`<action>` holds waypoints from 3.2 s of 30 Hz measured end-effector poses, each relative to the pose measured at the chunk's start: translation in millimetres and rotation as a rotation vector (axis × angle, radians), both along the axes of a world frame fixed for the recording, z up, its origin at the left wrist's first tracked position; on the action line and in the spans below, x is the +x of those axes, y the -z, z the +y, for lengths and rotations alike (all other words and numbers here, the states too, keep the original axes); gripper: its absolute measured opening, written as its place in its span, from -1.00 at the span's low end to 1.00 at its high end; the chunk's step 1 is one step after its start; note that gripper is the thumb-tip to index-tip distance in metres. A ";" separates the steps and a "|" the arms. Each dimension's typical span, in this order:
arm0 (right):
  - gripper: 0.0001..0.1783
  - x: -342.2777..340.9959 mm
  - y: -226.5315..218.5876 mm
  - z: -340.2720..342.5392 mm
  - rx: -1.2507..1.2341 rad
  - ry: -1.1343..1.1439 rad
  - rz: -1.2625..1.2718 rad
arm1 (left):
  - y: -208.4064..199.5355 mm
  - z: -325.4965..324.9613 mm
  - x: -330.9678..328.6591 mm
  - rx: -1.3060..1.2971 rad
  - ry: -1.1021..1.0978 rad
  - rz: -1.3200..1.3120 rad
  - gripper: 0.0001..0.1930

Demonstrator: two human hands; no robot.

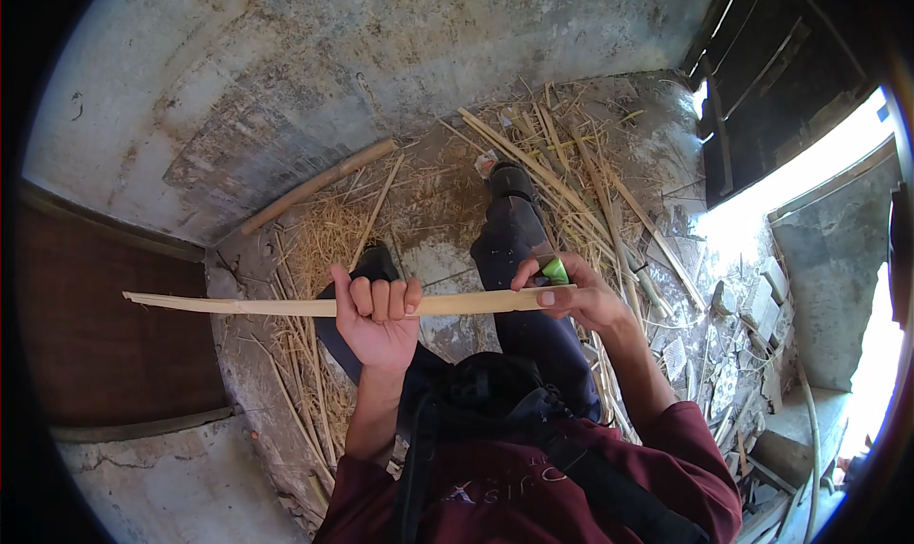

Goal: The person uses a knife to shave layers off of pieces of bamboo by hand while sitting on the floor.

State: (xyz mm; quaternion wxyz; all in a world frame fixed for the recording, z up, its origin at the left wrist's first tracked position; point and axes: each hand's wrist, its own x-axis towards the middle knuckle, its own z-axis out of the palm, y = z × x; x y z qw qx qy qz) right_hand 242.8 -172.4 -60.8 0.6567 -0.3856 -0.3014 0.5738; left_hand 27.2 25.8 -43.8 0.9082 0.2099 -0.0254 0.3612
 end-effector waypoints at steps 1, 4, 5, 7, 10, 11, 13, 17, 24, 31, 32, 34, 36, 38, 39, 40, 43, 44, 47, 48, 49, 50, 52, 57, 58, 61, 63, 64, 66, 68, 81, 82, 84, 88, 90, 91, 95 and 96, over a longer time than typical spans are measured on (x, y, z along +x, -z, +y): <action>-0.61 0.1 -1.0 -0.1 -0.005 -0.015 0.040 | 0.1 -0.5 0.8 -0.008 0.000 0.000 -0.32; -0.61 -0.6 -1.4 0.3 -0.009 -0.048 0.128 | 3.5 -1.8 2.9 -0.031 0.005 0.007 -0.32; -0.62 -2.0 0.6 1.1 -0.005 -0.050 0.135 | 4.4 -2.2 3.2 -0.034 0.005 0.006 -0.32; -0.61 -4.7 4.6 2.1 -0.003 -0.053 0.172 | 6.2 -2.7 3.8 -0.041 0.007 0.007 -0.32; -0.59 -7.2 11.6 3.0 -0.002 -0.069 0.260 | 7.5 -3.8 4.6 -0.053 0.011 0.026 -0.32; -0.58 -7.3 15.8 3.7 0.002 -0.081 0.292 | 7.8 -3.8 5.2 -0.051 0.011 0.029 -0.32; -0.57 -9.0 18.1 4.7 -0.003 -0.083 0.324 | 8.6 -3.0 5.1 -0.045 0.006 0.035 -0.33; -0.54 -13.3 11.5 5.9 -0.045 0.002 0.262 | 11.1 0.6 5.9 -0.055 -0.009 0.055 -0.33; -0.44 -2.9 18.7 -1.5 -0.023 -0.032 0.148 | 11.7 6.7 5.2 -0.048 -0.014 0.158 -0.32; -0.14 -2.2 15.8 0.1 0.037 0.016 0.063 | 10.4 6.4 6.3 0.174 -0.025 0.275 -0.31; -0.11 -1.5 15.6 -0.5 0.051 0.045 0.020 | 11.3 6.8 3.0 0.215 -0.027 0.371 -0.31; -0.05 2.4 15.4 -3.7 0.072 0.082 -0.023 | 12.6 9.4 -6.7 0.299 -0.026 0.563 -0.31; -0.02 11.6 15.7 -9.4 0.083 0.094 -0.024 | 23.8 14.3 -14.2 0.519 -0.042 0.713 -0.31; 0.01 19.1 12.6 -11.3 0.062 0.097 -0.102 | 53.3 26.1 -33.2 0.678 -0.084 0.893 -0.49; 0.02 24.6 12.7 -13.7 0.048 0.107 -0.140 | 49.7 29.1 -37.0 0.909 -0.064 0.950 -0.56; 0.03 29.2 11.1 -16.3 0.036 0.117 -0.140 | 39.2 30.0 -40.5 1.141 -0.045 0.999 -0.62; 0.04 42.3 16.4 -19.3 0.032 0.150 -0.174 | 9.7 23.0 -42.0 1.407 -0.118 1.052 -0.79; 0.01 44.7 17.3 -19.0 0.039 0.174 -0.192 | 3.2 24.5 -44.0 1.449 -0.166 1.040 -0.79; -0.07 51.3 27.6 -17.6 0.026 0.208 -0.236 | -2.4 28.5 -43.6 1.419 -0.264 1.097 -0.79; -0.11 52.1 29.1 -15.5 -0.009 0.199 -0.237 | -3.4 29.4 -44.4 1.382 -0.291 1.135 -0.78; -0.14 52.9 30.3 -13.9 -0.043 0.190 -0.238 | -0.6 31.3 -45.5 1.448 -0.284 1.164 -0.77; -0.17 53.4 31.8 -12.6 -0.078 0.182 -0.238 | 5.2 33.9 -46.3 1.515 -0.277 1.192 -0.76; -0.22 52.2 38.4 -13.2 -0.131 0.215 -0.213 | 9.8 34.4 -43.3 1.609 -0.283 1.202 -0.75; -0.25 55.9 54.1 -14.6 -0.132 0.206 -0.297 | 13.4 34.6 -30.9 1.765 -0.462 1.167 -0.51; -0.25 55.8 53.7 -13.7 -0.119 0.205 -0.326 | 14.3 37.8 -29.1 1.775 -0.465 1.203 -0.44; -0.26 60.9 60.6 -15.0 -0.126 0.264 -0.269 | 19.4 49.5 -26.5 1.789 -0.495 1.293 -0.25; -0.25 64.8 63.4 -19.0 -0.118 0.311 -0.229 | 28.0 55.9 -27.7 1.767 -0.532 1.345 -0.16; -0.24 65.5 63.7 -21.2 -0.102 0.329 -0.232 | 31.1 59.2 -29.5 1.797 -0.553 1.356 -0.15; -0.21 70.6 66.6 -28.4 -0.076 0.319 -0.233 | 34.1 64.6 -33.8 1.855 -0.598 1.385 -0.14; -0.21 77.3 73.5 -36.8 -0.045 0.331 -0.226 | 35.0 68.3 -36.1 1.889 -0.562 1.409 -0.12; -0.23 78.8 85.0 -45.1 0.047 0.473 -0.111 | 45.7 72.3 -43.8 0.946 -1.090 1.091 -0.07; -0.21 78.2 87.6 -43.3 0.065 0.467 -0.093 | 50.3 74.3 -44.2 0.873 -0.955 1.088 -0.07; -0.19 73.8 88.0 -36.8 0.084 0.459 -0.065 | 53.3 79.2 -44.5 0.702 -0.617 1.013 -0.05; -0.17 72.1 91.9 -29.5 0.131 0.458 -0.024 | 16.8 69.9 -25.0 0.666 -0.342 0.679 -0.06; -0.15 67.8 90.7 -24.9 0.137 0.467 0.011 | 3.0 70.8 -18.7 0.751 -0.350 0.624 -0.08; -0.15 66.8 93.7 -24.8 0.133 0.463 0.015 | -7.9 68.4 -11.9 0.763 -0.330 0.592 -0.10; -0.19 62.8 96.4 -23.1 0.154 0.436 0.039 | -35.7 55.9 18.5 0.744 -0.312 0.496 -0.29; -0.20 61.5 97.9 -27.4 0.139 0.458 0.045 | -39.2 53.6 22.4 0.733 -0.294 0.495 -0.33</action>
